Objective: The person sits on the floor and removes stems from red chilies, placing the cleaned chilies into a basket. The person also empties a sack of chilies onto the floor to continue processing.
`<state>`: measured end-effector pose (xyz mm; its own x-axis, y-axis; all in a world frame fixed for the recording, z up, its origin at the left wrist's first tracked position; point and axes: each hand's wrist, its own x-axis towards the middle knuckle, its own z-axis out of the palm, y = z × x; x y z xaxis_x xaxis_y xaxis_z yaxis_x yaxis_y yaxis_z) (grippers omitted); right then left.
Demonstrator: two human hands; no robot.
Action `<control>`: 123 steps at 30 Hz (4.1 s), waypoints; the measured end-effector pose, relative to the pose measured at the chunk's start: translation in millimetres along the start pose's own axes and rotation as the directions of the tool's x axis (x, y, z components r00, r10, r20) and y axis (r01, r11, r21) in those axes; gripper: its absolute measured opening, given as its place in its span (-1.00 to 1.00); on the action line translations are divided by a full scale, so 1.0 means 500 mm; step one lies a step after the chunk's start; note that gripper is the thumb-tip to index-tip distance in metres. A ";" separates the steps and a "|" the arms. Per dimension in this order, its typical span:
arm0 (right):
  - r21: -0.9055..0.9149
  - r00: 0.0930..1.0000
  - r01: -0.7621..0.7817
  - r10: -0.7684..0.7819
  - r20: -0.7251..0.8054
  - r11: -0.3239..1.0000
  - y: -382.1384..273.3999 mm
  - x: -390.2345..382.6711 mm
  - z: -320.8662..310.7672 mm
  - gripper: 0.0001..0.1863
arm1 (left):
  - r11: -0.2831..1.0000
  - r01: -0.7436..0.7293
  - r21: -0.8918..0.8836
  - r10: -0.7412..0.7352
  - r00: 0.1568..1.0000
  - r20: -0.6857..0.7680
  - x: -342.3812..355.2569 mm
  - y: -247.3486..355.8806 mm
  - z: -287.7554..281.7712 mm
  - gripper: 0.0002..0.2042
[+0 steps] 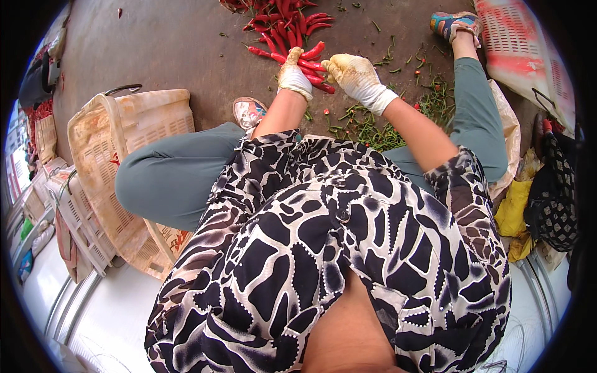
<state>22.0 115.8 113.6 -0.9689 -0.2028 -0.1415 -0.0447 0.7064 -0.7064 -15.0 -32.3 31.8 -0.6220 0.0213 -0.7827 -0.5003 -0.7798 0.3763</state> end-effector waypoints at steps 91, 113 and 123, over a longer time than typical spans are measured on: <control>0.479 0.928 -0.355 0.366 0.073 0.803 0.020 -0.136 -0.030 -0.67 | 0.818 -0.513 0.260 0.473 0.857 0.202 -0.197 -0.076 0.191 -0.78; -0.461 0.985 -0.022 0.098 0.143 0.887 0.249 0.021 -0.046 -0.63 | -0.498 -0.676 0.543 0.867 -0.382 0.319 -0.578 0.824 -0.017 -0.63; -0.364 0.822 0.188 0.056 0.566 0.912 0.164 0.067 0.006 -0.78 | -0.574 -0.470 0.671 0.488 0.461 0.741 -0.435 0.816 -0.072 -0.62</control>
<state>-13.3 164.7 48.9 -0.6614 -0.5109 -0.5491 -0.3117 0.8531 -0.4184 -61.9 -377.6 337.8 -0.9774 0.0931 0.1897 0.1757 0.8569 0.4846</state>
